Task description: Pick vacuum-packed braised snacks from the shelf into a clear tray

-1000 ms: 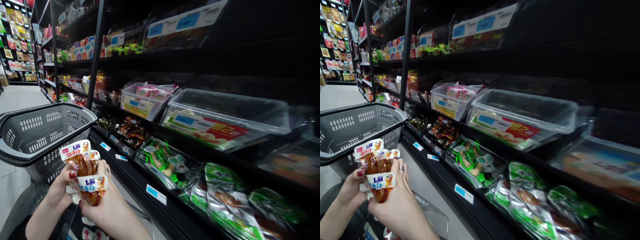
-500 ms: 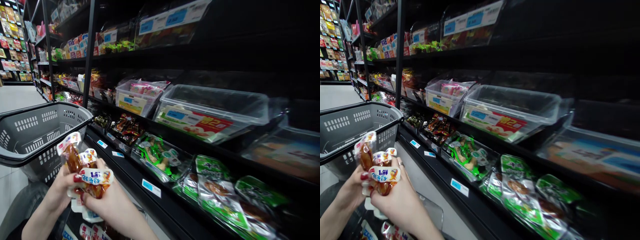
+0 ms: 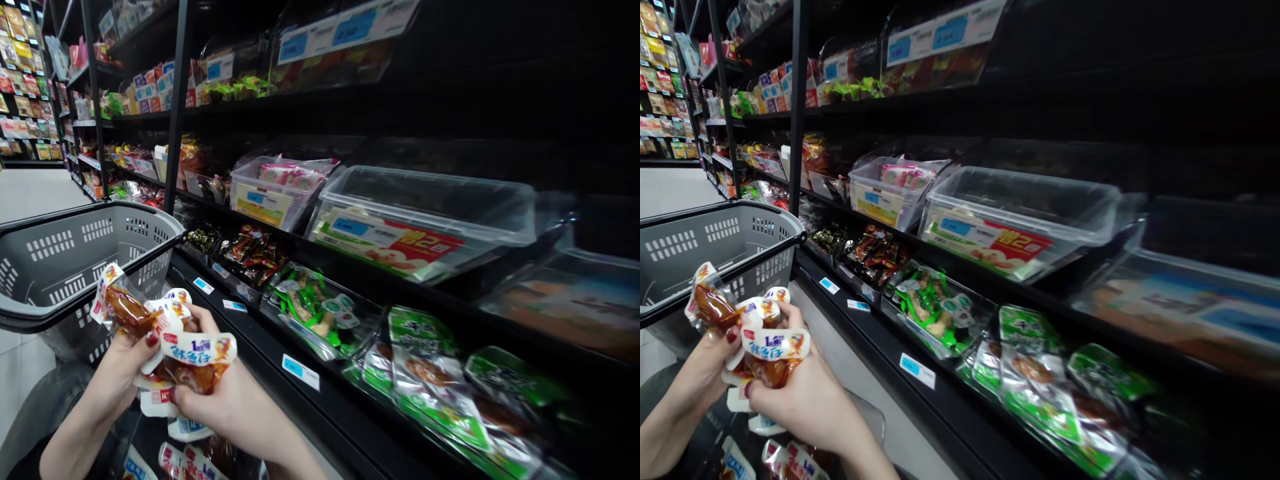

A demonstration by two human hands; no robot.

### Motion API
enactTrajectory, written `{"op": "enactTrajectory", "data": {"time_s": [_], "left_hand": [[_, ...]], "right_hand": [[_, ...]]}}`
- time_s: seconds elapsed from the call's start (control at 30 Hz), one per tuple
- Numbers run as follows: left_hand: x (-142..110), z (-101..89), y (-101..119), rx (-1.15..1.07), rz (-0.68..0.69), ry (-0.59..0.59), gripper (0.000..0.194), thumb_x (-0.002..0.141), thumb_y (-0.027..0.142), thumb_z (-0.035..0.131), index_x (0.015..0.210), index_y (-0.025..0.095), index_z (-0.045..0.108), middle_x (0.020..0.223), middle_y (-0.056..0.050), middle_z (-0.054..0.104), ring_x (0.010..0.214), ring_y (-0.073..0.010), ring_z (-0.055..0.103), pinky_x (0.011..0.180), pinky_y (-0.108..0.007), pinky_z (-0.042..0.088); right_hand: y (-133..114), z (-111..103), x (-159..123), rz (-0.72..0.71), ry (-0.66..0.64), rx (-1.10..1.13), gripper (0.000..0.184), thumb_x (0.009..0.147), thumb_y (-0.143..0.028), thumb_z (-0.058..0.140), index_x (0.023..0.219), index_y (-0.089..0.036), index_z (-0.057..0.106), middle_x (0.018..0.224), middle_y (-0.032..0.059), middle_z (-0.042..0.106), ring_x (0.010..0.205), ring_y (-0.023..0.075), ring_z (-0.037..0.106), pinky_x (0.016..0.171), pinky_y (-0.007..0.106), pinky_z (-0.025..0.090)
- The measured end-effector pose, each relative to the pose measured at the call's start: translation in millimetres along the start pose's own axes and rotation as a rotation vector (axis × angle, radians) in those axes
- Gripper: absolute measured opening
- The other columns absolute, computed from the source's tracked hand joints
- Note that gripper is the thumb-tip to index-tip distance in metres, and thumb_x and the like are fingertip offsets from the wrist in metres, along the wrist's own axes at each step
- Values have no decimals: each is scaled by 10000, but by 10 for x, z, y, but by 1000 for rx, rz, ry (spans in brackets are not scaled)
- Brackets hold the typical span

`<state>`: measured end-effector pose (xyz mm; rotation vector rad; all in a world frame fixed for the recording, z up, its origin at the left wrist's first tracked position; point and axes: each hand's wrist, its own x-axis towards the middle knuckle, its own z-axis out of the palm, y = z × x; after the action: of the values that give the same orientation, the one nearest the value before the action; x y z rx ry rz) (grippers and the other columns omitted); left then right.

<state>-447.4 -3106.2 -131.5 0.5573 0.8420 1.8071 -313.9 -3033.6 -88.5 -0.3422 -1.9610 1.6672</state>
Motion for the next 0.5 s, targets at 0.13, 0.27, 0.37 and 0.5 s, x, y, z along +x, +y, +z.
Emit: {"op": "enactTrajectory", "data": {"time_s": [0.13, 0.27, 0.37, 0.5], "left_hand": [[15, -5, 98, -15, 45, 123, 348, 570, 314, 847, 858, 157, 731, 775, -80, 763, 768, -272, 724, 770, -377, 589], [6, -10, 178, -56, 127, 280, 351, 518, 279, 872, 818, 167, 728, 739, -52, 763, 686, -233, 729, 716, -312, 603], [-28, -13, 214, -98, 131, 240, 338, 492, 232, 883, 795, 197, 737, 718, -21, 766, 673, -207, 732, 711, -251, 597], [-76, -33, 225, -141, 88, 94, 317, 577, 254, 842, 878, 246, 743, 821, -26, 779, 754, -230, 736, 677, -265, 604]], "right_hand": [[91, -167, 49, 44, 97, 411, 311, 624, -213, 762, 883, -210, 589, 779, -15, 633, 702, 137, 620, 700, 261, 519], [173, -414, 126, 121, 269, 534, 425, 433, -371, 898, 696, -159, 640, 611, -8, 636, 523, 118, 583, 529, 228, 505], [204, -540, 158, 122, 316, 681, 421, 446, -373, 897, 714, -154, 657, 619, -1, 653, 515, 108, 597, 509, 201, 497], [196, -591, 144, 96, 209, 947, 272, 625, -333, 779, 775, -136, 664, 682, -11, 615, 369, 6, 446, 399, 136, 383]]}}
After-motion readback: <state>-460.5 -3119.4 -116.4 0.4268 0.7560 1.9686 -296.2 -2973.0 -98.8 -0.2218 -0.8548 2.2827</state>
